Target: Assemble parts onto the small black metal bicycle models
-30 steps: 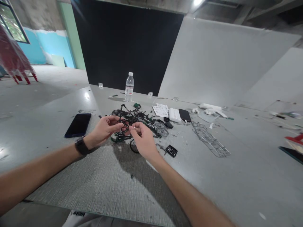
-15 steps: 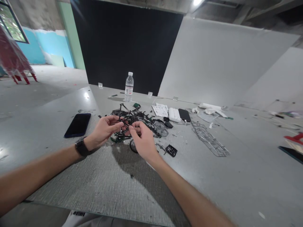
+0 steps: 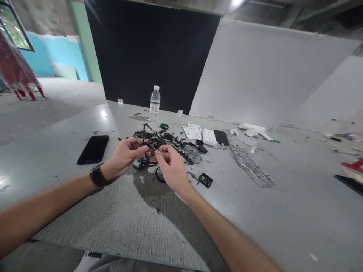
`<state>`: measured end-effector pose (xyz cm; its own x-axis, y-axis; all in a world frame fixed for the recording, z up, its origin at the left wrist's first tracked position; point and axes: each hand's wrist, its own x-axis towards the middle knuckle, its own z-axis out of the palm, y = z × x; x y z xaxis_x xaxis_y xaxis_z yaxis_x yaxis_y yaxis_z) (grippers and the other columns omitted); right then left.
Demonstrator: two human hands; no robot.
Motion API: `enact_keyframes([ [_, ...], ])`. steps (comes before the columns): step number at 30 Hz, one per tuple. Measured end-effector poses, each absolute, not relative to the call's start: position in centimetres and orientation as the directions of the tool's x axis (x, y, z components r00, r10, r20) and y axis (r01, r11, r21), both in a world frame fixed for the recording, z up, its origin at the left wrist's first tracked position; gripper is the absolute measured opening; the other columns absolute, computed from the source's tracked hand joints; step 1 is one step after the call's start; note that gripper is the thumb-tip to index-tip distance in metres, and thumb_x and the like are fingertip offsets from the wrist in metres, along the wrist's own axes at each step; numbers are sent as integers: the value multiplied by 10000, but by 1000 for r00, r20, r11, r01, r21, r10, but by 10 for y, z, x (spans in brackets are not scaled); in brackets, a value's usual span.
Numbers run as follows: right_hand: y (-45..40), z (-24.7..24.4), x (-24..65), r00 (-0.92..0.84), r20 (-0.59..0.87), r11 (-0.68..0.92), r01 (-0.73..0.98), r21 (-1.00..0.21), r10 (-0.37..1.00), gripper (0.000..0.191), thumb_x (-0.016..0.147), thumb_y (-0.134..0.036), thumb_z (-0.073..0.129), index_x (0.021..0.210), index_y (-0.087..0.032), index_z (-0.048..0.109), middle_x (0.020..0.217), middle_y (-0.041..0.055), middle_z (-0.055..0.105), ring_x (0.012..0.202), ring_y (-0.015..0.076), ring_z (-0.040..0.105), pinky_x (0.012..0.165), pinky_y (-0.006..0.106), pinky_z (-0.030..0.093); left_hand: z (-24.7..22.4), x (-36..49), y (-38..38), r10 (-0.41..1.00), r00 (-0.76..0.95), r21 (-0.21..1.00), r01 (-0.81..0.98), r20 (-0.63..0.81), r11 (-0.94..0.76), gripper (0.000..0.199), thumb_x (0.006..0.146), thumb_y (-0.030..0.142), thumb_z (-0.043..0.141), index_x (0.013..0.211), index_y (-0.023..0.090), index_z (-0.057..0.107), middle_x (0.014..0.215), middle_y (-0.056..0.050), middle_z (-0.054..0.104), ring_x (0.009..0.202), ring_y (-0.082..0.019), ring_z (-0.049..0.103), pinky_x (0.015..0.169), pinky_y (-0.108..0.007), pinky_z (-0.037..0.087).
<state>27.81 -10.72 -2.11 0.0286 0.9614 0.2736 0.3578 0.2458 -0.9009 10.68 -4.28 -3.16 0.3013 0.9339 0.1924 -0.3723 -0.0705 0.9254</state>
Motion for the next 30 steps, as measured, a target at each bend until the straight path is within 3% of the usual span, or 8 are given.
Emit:
enact_keyframes([
  [18,-106,-22,279,37,282,246,386,-889,959,281,949,-520,573,941,-240,552,808,53,774,654,206,648,552,310,376,-31,107,-44,916,353,918,-394,191,-40,302,702,264,884,893,134,690,906,-65,776,756,-158,735,739,-304,591],
  [30,-107,-21,279,32,278,243,398,-885,960,273,951,-505,580,939,-232,564,787,49,774,591,180,595,534,306,346,-26,106,-47,908,389,922,-387,158,6,245,738,244,863,877,129,698,891,-54,756,769,-147,728,772,-296,584],
])
